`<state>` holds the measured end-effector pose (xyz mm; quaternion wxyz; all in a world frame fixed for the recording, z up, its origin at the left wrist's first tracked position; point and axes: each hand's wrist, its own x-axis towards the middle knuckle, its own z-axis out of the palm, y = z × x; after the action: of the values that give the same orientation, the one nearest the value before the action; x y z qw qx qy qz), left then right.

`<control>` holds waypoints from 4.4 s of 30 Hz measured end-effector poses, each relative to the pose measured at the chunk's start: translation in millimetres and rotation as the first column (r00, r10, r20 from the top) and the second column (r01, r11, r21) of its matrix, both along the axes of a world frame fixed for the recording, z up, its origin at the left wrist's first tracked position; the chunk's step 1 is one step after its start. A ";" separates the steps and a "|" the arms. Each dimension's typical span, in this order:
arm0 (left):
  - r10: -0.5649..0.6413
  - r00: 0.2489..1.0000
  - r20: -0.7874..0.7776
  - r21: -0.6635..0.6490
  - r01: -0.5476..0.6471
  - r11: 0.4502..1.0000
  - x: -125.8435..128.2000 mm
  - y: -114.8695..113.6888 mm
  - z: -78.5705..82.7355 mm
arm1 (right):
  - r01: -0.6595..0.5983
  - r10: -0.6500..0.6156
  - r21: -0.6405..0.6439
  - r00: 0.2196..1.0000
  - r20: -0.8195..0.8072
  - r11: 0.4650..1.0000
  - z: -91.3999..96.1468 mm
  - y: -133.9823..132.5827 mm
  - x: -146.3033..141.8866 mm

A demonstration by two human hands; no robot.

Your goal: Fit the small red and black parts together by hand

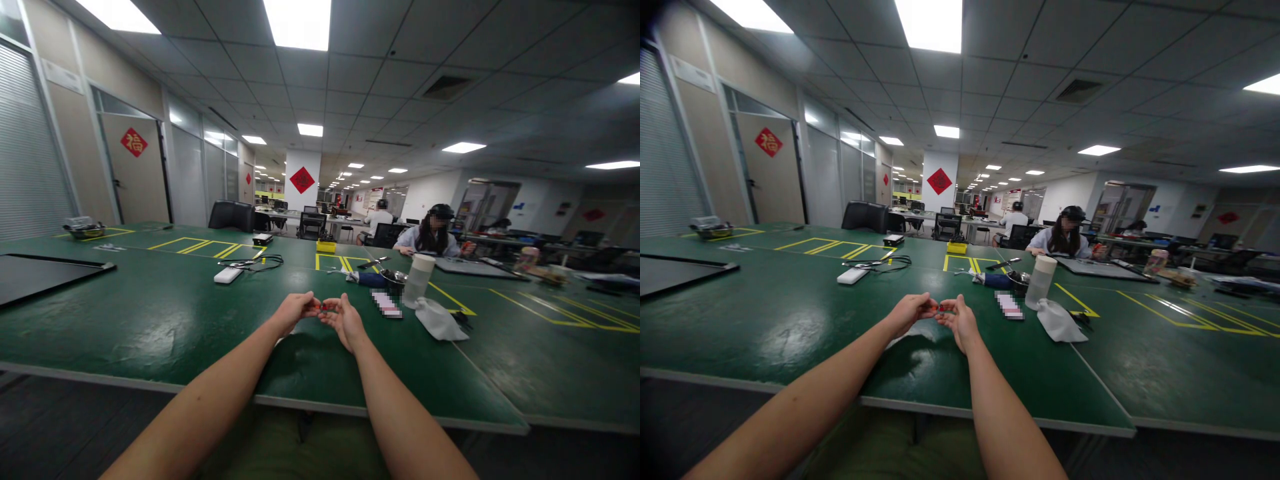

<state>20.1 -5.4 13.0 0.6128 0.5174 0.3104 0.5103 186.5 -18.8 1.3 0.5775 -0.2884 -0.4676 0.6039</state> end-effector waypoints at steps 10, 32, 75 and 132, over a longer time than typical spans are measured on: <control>0.010 1.000 0.030 -0.048 -0.008 0.999 1.3 -2.9 4.3 | -0.002 0.001 0.020 0.999 0.038 1.000 1.0 -1.6 0.6; -0.002 1.000 0.028 -0.035 0.003 0.999 1.4 -0.9 0.6 | -0.016 0.016 -0.005 1.000 -0.012 1.000 2.5 -2.5 0.7; -0.005 1.000 0.009 -0.010 0.005 1.000 0.8 -0.8 0.1 | -0.024 0.023 -0.043 0.999 -0.032 0.999 4.6 -4.4 -2.0; -0.018 0.999 0.041 -0.052 0.020 0.998 0.5 -6.0 5.9 | -0.035 0.035 -0.033 0.999 0.002 0.999 5.7 -5.5 -0.5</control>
<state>20.7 -11.4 18.9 0.6372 0.4936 0.3064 0.5064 186.0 -24.2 7.0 0.5615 -0.2905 -0.4635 0.6209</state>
